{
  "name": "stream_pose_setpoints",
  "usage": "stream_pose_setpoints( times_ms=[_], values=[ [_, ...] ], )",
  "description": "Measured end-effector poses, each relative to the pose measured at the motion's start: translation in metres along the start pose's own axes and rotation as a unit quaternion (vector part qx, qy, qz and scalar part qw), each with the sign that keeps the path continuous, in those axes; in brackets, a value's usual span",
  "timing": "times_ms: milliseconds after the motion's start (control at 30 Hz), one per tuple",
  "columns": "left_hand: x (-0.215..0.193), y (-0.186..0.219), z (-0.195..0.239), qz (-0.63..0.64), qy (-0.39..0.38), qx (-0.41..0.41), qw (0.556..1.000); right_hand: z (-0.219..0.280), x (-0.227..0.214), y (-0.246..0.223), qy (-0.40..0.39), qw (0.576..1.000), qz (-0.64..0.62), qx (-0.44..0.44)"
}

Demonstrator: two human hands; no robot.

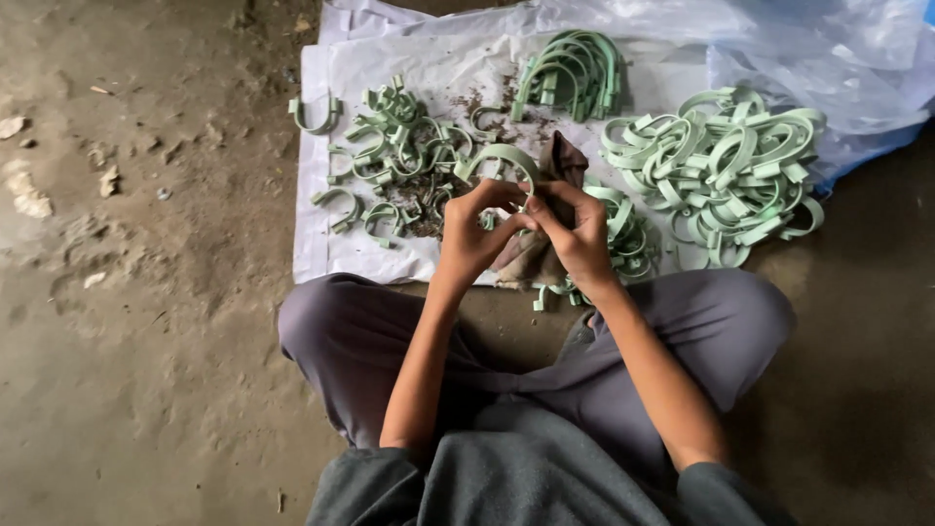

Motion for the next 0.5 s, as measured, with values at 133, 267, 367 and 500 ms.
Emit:
stream_pose_setpoints(
  times_ms=[133, 267, 367, 500],
  values=[
    [0.010, -0.021, 0.002, 0.095, 0.017, -0.041, 0.994, 0.005, -0.012, 0.026, 0.010, 0.998, -0.049, 0.044],
    [0.014, -0.055, 0.007, 0.125, 0.025, -0.055, 0.990, 0.003, -0.018, 0.016, 0.017, 1.000, 0.016, 0.014],
    [0.011, -0.068, 0.013, 0.190, 0.027, -0.088, 0.978, 0.005, -0.013, 0.010, -0.040, 0.999, -0.015, -0.020],
    [0.007, -0.029, 0.009, 0.195, 0.023, -0.088, 0.977, 0.009, -0.022, 0.004, -0.080, 0.993, -0.046, -0.076]
  ],
)
Point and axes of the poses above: each hand's wrist, its own z-axis away from the middle knuckle, its own x-axis out of the palm, y = z × x, the point moved 10 cm from there along -z, towards the middle knuckle, and after that the axes turned 8 degrees about z, right-handed, at the moved point
